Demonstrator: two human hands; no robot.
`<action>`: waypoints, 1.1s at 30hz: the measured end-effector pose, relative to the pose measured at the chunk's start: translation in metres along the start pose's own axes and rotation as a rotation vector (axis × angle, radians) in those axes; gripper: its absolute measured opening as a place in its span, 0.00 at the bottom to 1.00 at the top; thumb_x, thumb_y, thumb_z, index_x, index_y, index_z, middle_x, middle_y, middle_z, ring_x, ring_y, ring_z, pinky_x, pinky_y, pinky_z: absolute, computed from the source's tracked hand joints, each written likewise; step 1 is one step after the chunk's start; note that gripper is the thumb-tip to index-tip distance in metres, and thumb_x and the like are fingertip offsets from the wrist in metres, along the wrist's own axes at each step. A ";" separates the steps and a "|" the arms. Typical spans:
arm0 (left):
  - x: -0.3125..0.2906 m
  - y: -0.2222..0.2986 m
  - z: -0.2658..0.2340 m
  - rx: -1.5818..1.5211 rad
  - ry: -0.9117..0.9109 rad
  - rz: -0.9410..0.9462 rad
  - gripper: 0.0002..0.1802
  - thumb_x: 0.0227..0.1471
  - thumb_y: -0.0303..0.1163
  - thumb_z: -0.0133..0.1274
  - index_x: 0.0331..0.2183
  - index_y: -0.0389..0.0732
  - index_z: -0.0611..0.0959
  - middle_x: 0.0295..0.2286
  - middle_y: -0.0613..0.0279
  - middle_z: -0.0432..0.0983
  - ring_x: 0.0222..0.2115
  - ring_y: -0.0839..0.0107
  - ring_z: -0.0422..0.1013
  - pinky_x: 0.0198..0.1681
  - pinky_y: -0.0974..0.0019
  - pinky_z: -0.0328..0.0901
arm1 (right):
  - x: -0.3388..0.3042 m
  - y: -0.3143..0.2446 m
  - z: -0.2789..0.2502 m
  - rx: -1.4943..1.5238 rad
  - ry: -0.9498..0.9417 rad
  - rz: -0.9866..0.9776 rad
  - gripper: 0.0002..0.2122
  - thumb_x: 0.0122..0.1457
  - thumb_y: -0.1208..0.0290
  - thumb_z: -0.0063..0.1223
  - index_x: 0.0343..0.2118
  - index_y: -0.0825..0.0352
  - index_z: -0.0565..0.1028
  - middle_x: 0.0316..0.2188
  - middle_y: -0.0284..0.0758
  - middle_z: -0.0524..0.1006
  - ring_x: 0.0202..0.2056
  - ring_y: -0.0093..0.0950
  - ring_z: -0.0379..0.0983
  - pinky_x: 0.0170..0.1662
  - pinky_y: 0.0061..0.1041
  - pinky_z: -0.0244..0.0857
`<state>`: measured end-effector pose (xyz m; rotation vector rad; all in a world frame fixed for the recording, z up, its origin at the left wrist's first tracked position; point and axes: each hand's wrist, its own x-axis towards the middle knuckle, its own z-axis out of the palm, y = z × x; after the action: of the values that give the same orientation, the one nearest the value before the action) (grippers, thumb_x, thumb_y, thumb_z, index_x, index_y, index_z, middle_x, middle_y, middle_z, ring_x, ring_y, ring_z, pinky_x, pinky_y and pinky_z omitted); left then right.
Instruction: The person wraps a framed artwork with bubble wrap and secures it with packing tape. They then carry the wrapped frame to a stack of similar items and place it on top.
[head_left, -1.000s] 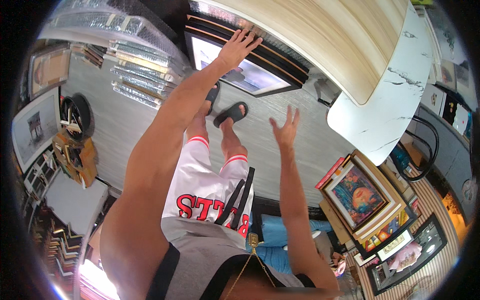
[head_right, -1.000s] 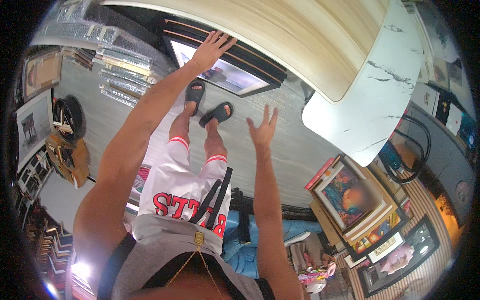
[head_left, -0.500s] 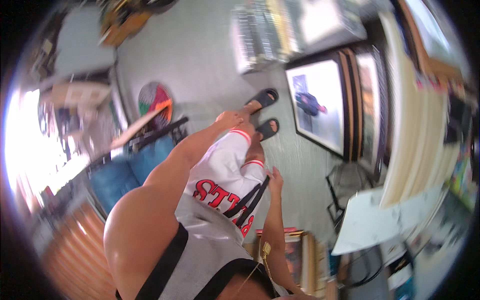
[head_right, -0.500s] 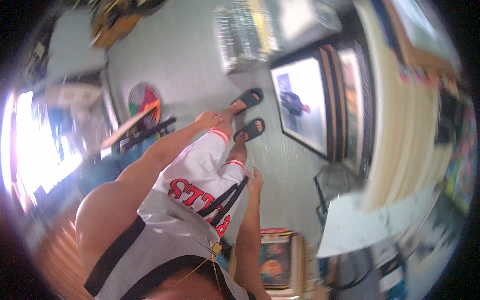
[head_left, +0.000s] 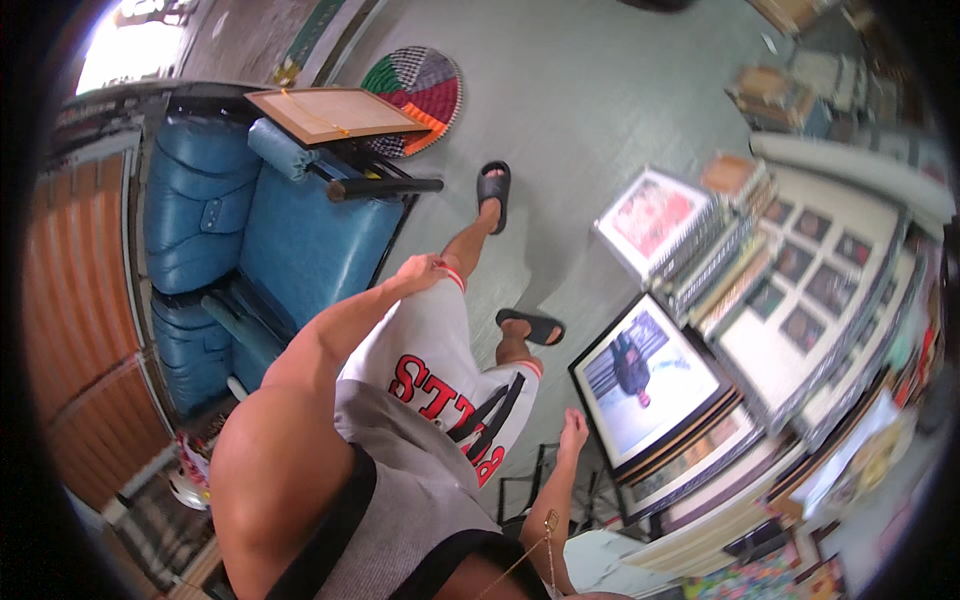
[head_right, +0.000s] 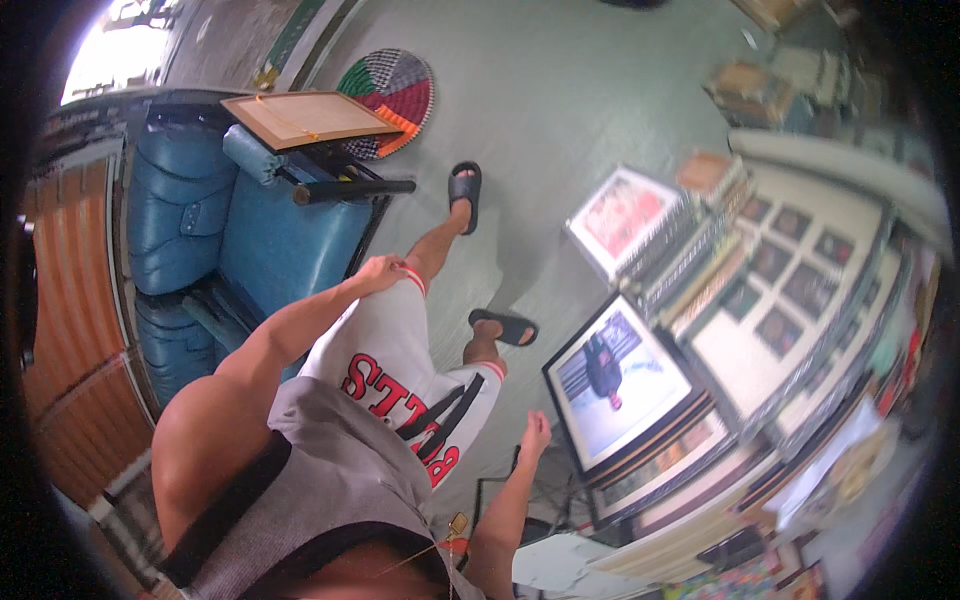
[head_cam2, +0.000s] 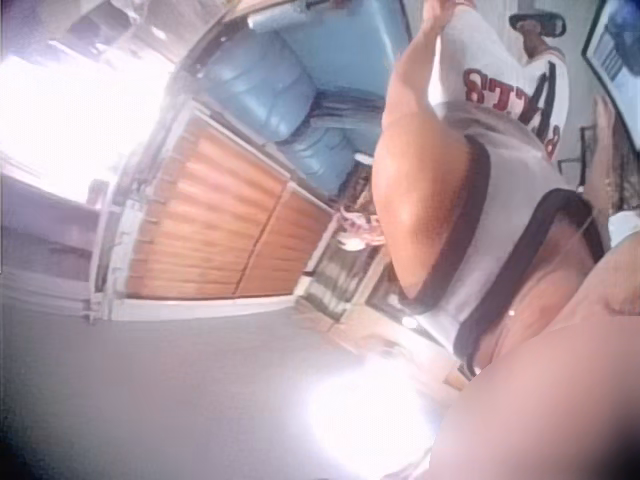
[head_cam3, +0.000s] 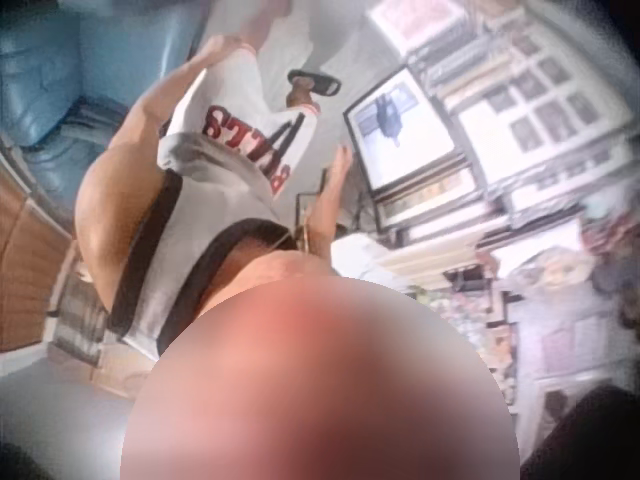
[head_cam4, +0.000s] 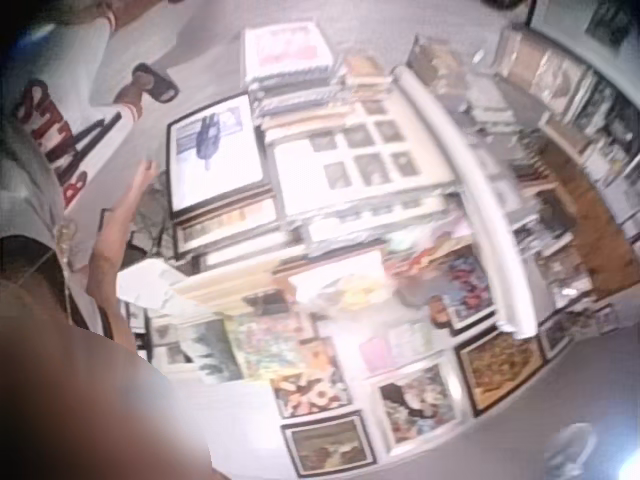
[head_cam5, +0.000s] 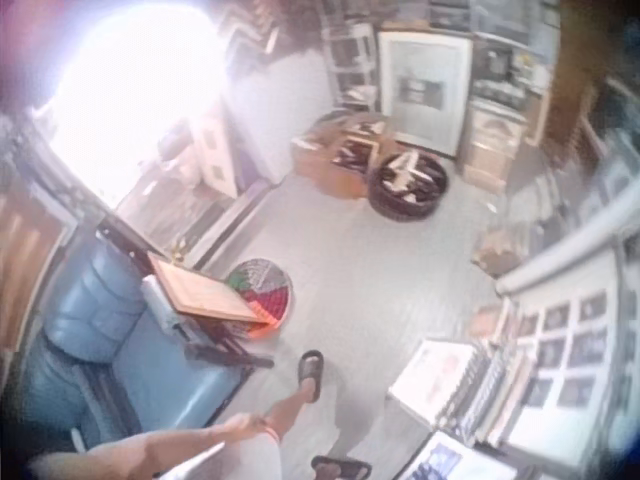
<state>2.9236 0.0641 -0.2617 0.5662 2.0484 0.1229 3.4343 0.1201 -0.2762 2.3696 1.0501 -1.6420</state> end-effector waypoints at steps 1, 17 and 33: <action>-0.001 0.000 -0.015 -0.063 -0.005 0.013 0.21 0.45 0.41 0.56 0.41 0.41 0.80 0.37 0.48 0.77 0.40 0.54 0.74 0.44 0.59 0.67 | 0.000 -0.026 0.008 0.027 -0.009 0.042 0.23 0.53 0.59 0.58 0.48 0.69 0.72 0.40 0.34 0.75 0.40 0.26 0.70 0.42 0.26 0.62; 0.107 -0.177 -0.381 -0.274 0.979 -0.746 0.44 0.41 0.50 0.60 0.53 0.33 0.65 0.46 0.40 0.66 0.48 0.48 0.65 0.51 0.54 0.61 | -0.037 -0.489 0.258 -0.306 -0.465 -0.350 0.24 0.58 0.60 0.54 0.54 0.68 0.66 0.45 0.33 0.73 0.45 0.23 0.68 0.43 0.24 0.61; 0.127 -0.190 -0.404 -0.564 0.722 -0.888 0.28 0.43 0.35 0.52 0.48 0.36 0.67 0.44 0.41 0.68 0.47 0.42 0.66 0.49 0.49 0.62 | -0.012 -0.593 0.180 -0.502 -0.274 0.022 0.15 0.53 0.65 0.58 0.43 0.64 0.75 0.30 0.30 0.75 0.28 0.20 0.69 0.25 0.19 0.60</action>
<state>2.4663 0.0081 -0.2095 -0.8629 2.5954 0.3928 2.9513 0.4906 -0.1593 1.7781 1.1995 -1.4286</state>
